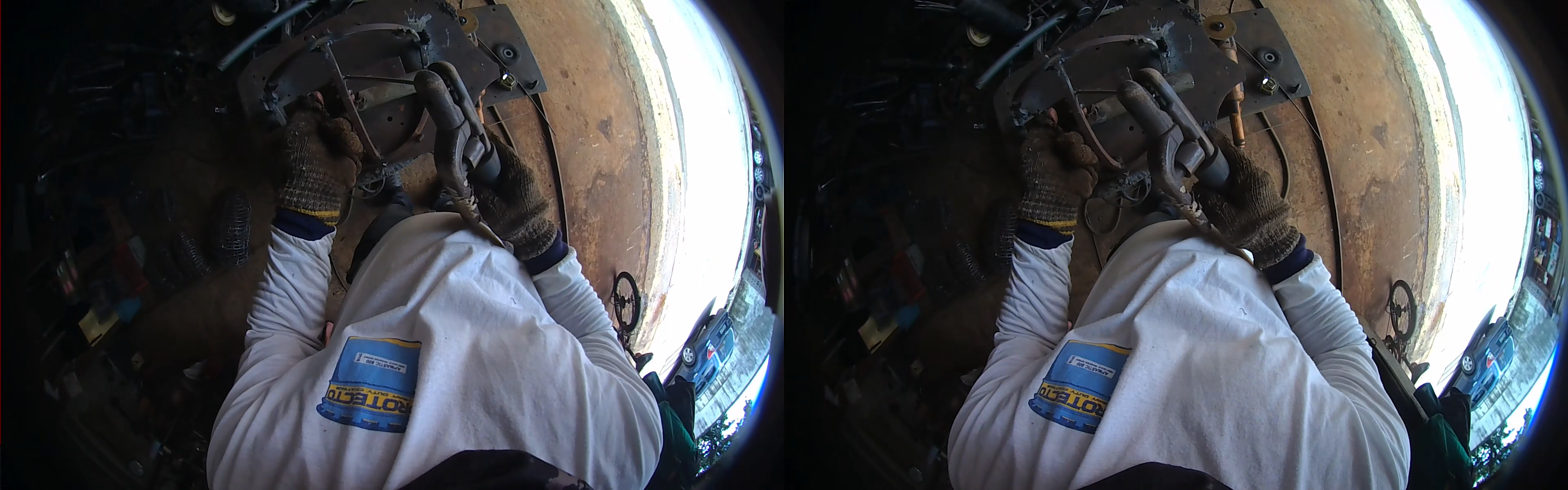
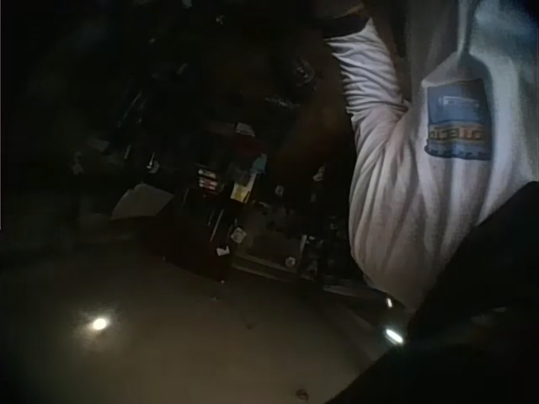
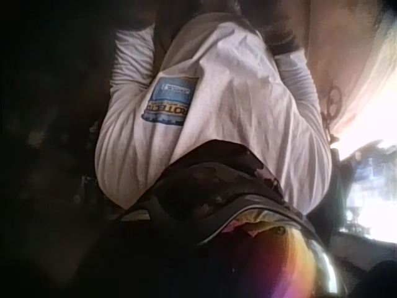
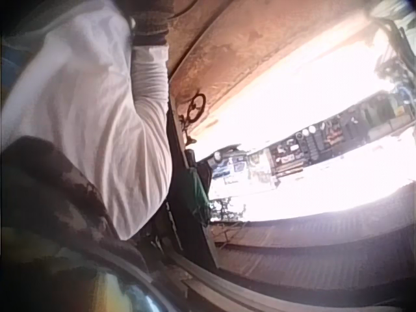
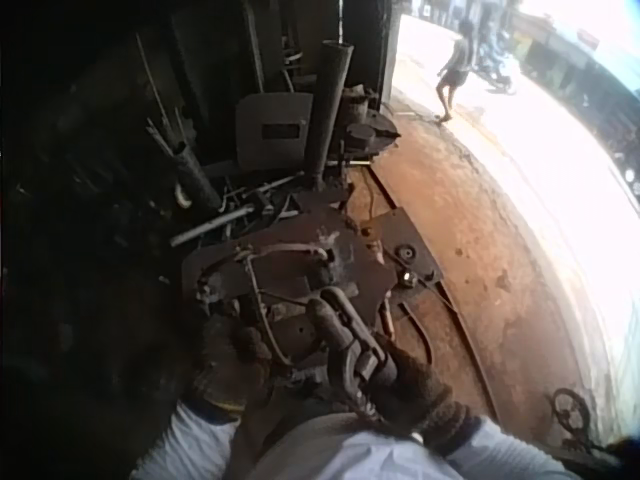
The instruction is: The person uses a welding tool to join metal pieces together on a workbench, then taps the joints with a hammer.
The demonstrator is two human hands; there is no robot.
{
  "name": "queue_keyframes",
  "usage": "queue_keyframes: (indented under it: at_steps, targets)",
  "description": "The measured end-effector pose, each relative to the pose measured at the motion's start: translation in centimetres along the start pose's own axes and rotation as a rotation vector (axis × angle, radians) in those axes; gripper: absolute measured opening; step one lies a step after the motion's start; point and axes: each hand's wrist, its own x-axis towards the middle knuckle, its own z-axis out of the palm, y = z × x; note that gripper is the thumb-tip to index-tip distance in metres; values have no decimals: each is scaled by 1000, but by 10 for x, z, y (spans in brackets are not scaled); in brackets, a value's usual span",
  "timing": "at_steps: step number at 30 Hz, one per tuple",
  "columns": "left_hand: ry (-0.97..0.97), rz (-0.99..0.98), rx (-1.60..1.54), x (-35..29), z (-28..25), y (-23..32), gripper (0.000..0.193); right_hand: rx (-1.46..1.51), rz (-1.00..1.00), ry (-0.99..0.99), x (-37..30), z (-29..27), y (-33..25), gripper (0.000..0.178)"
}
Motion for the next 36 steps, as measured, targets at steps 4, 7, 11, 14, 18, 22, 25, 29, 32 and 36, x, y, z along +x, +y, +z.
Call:
queue_keyframes:
  at_steps: [4, 7, 11, 14, 18, 22, 25, 29, 32, 36]
  targets:
    - [-63, -17, -11, 6, -11, 1, 25, 20, 48, -9, 0, -1, -8, 54]
    - [-78, -34, -41, 4, -9, 1, 23, -29, -89, 15, 0, -1, 1, 59]
    - [-53, -15, -28, 9, -14, 2, 19, -44, -17, -9, -1, -4, -7, 56]
    - [-62, 43, -22, 8, -11, -1, 17, -19, 61, -21, -2, -6, -6, 52]
    - [-62, 90, -28, 2, -5, -3, 15, -33, 61, -34, 0, -7, -9, 54]
    - [-109, 81, -18, 1, -6, -3, 13, 20, 62, -14, -3, -6, -8, 54]
    - [-95, 67, -36, 2, -7, -3, 13, 19, 62, -40, -1, -6, -8, 54]
    - [-3, 58, -20, 7, -10, -1, 13, -49, 34, -38, 1, -6, -9, 54]
    - [-51, 33, -16, 7, -10, 0, 14, -17, 34, -50, 3, -5, -9, 53]
    - [-165, -16, -28, 10, -22, 2, 14, 3, 51, -60, 4, -4, -9, 52]
